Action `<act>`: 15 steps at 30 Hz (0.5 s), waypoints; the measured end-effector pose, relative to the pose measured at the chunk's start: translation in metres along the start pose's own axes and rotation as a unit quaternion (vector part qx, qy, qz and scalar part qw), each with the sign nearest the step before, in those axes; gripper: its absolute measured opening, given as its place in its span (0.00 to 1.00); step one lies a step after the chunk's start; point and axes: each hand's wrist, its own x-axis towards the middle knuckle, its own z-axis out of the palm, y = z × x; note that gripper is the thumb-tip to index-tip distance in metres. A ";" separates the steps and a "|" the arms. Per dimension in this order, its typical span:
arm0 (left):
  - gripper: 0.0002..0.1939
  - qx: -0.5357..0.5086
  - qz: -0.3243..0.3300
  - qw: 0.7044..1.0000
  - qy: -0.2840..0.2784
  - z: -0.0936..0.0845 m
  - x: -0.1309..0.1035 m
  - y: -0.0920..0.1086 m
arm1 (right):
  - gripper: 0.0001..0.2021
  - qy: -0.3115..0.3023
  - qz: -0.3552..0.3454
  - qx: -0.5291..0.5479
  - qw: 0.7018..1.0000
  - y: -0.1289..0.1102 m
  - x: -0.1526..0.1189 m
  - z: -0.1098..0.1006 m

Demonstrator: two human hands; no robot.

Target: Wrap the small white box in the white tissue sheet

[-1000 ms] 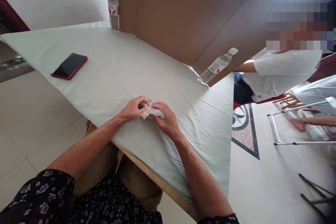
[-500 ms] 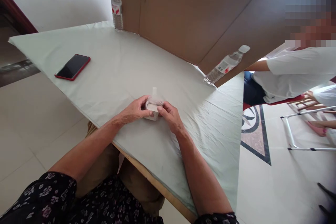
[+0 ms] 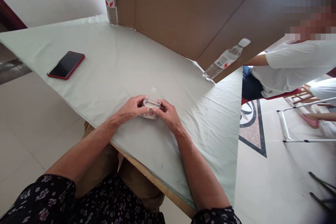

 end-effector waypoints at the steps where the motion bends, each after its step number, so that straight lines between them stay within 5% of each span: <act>1: 0.22 -0.007 0.001 1.000 0.002 0.000 0.000 0.000 | 0.22 0.005 -0.001 -0.010 1.000 -0.001 0.000 0.000; 15: 0.30 -0.106 -0.036 0.993 -0.021 -0.003 0.005 -0.006 | 0.19 0.000 0.029 0.010 1.000 -0.012 0.029 -0.002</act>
